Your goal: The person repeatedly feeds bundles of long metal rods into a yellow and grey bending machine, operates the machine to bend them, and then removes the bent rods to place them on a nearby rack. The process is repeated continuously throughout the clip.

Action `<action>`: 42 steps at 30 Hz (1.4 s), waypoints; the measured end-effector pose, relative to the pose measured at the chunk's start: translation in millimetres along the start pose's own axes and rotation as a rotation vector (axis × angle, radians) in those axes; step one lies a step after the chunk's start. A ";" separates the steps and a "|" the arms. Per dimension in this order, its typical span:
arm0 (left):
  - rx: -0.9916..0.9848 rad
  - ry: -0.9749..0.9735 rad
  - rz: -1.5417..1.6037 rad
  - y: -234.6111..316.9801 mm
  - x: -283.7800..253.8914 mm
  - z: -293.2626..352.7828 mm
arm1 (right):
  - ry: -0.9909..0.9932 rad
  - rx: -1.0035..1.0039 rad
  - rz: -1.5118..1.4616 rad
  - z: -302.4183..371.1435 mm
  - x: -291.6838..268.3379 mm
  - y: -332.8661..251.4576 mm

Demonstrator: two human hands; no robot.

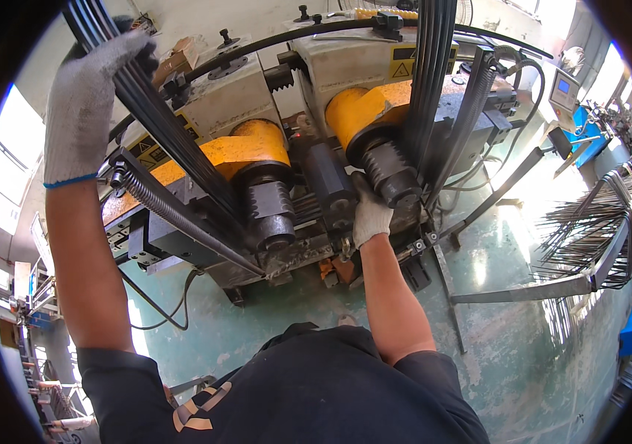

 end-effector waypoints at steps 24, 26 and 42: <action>-0.472 -0.120 0.832 6.1 5.0 31.1 | -0.089 0.053 -0.083 -42.6 -37.2 65.7; -0.472 -0.128 0.816 6.7 4.3 30.6 | -0.064 -0.027 -0.090 -37.6 -33.7 56.9; -0.659 -0.080 0.877 44.7 -21.7 19.5 | -0.112 0.047 -0.088 -38.3 -32.8 58.7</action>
Point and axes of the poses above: each hand's wrist, its own z-axis away from the middle knuckle, its own x-axis out of the palm, y = z × x, the point moved 8 cm from there along -z, towards the middle knuckle, and after that the axes turned 8 degrees about x, right-handed, at the moved point
